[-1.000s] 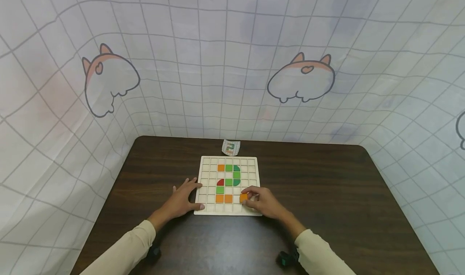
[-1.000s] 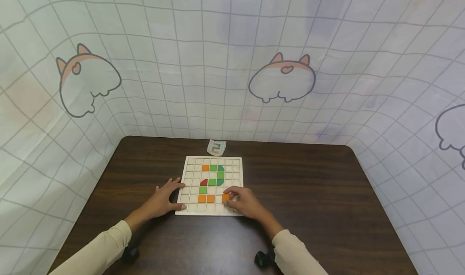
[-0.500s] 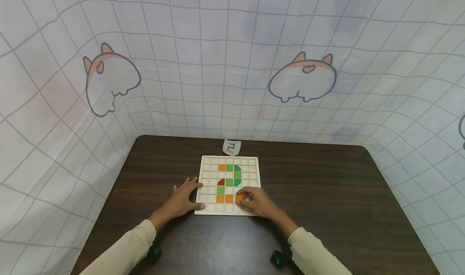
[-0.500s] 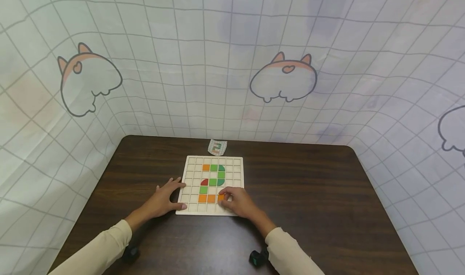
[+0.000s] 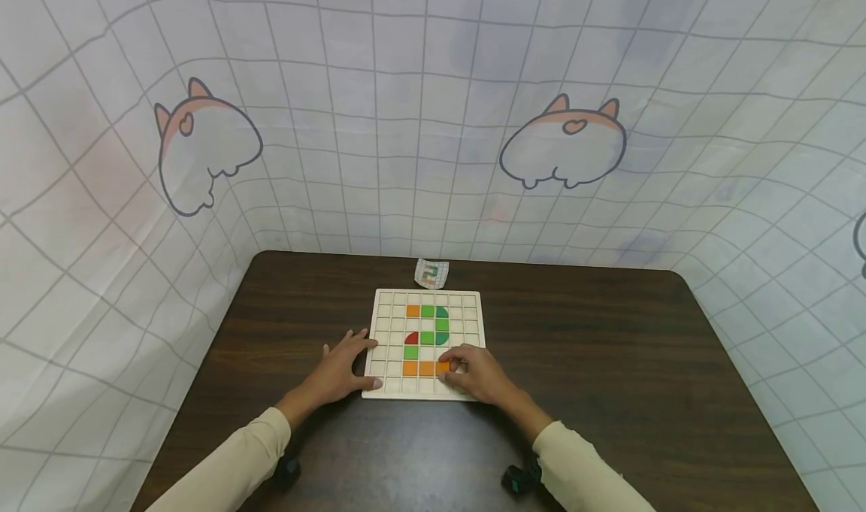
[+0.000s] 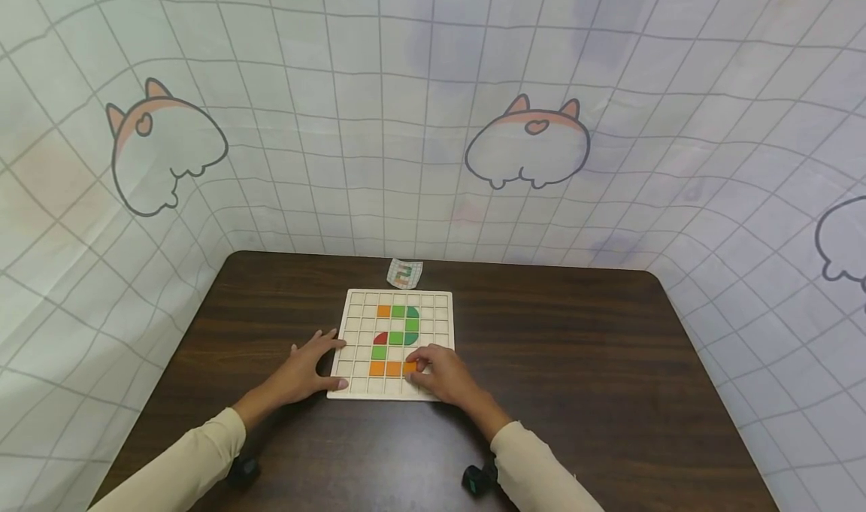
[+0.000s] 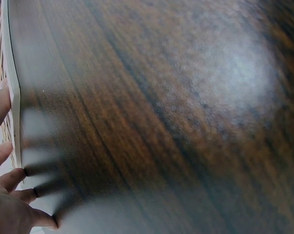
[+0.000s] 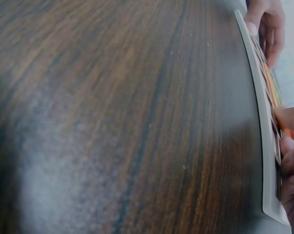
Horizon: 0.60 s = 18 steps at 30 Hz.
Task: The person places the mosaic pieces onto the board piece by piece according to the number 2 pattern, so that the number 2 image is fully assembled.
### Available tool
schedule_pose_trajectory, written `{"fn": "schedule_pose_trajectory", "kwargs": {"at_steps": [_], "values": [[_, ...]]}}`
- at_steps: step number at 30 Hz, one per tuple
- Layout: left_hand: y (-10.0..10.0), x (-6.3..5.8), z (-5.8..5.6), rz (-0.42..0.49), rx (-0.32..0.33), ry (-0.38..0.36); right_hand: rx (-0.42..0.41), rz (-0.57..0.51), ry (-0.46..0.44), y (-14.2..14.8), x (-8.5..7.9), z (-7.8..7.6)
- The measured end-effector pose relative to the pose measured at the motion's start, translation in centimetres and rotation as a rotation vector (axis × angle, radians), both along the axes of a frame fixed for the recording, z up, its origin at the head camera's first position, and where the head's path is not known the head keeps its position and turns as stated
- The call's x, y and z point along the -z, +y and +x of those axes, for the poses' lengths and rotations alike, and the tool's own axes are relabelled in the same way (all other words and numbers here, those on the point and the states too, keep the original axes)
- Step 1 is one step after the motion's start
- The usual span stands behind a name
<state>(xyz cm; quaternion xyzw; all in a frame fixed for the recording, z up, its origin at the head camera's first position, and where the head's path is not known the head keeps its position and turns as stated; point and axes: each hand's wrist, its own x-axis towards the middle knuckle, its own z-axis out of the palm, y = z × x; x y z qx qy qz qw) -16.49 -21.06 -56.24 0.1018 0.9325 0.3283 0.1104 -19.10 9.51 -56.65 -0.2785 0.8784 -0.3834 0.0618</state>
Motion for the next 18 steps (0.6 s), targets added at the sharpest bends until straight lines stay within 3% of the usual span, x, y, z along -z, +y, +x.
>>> {"fn": "schedule_pose_trajectory", "kwargs": {"at_steps": [18], "values": [[0.08,-0.14,-0.12,0.007,-0.005,-0.011,0.013,0.01,-0.014,0.12,-0.04,-0.18]]}}
